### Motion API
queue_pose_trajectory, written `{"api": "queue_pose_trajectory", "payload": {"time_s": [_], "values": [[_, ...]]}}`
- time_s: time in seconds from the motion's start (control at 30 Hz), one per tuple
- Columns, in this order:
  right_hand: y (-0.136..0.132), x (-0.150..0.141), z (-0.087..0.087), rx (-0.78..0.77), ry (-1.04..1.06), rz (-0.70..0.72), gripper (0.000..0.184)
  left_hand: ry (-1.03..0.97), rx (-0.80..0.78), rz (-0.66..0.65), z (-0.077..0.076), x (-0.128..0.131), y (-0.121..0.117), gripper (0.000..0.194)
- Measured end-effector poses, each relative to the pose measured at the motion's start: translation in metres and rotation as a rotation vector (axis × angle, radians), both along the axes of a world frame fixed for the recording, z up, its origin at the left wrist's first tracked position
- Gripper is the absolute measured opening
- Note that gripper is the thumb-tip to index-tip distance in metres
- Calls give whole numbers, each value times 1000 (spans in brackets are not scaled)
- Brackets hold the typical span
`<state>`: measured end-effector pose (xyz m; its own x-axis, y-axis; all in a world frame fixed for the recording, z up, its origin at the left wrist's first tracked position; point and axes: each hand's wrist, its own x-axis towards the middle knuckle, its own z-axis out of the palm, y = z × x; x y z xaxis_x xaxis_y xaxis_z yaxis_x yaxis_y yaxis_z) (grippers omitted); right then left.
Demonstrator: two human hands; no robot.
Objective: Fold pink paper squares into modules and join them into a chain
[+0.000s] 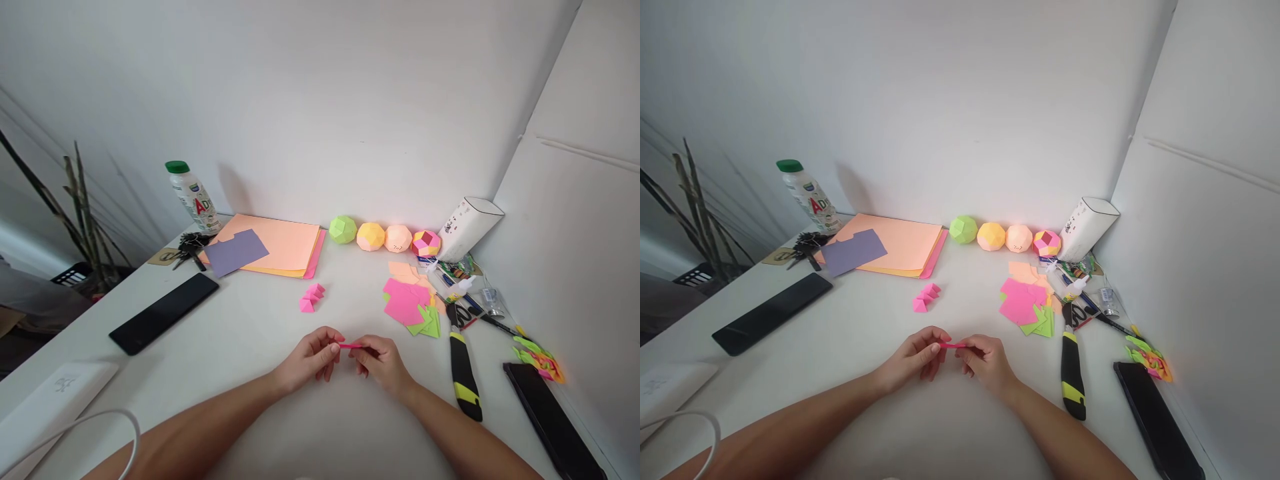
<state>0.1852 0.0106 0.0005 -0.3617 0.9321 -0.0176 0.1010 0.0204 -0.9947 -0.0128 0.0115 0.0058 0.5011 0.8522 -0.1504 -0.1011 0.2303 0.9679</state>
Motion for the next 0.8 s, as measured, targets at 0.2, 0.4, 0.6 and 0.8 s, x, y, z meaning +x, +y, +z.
{"api": "queue_pose_trajectory", "payload": {"time_s": [0.2, 0.4, 0.6, 0.8], "values": [[1, -1, -3, 90, 43, -20, 15, 3, 26, -16, -1, -2, -1, 32], [3, 0, -8, 103, 66, -39, 18, 6, 8, -39, -1, -3, -2, 32], [0, 0, -14, 117, 44, -38, 24, 139, -6, 22, -3, 3, 0, 32], [-3, -2, -9, 410, -80, 9, 30, 210, -10, 126, 1, 6, 0, 38]]}}
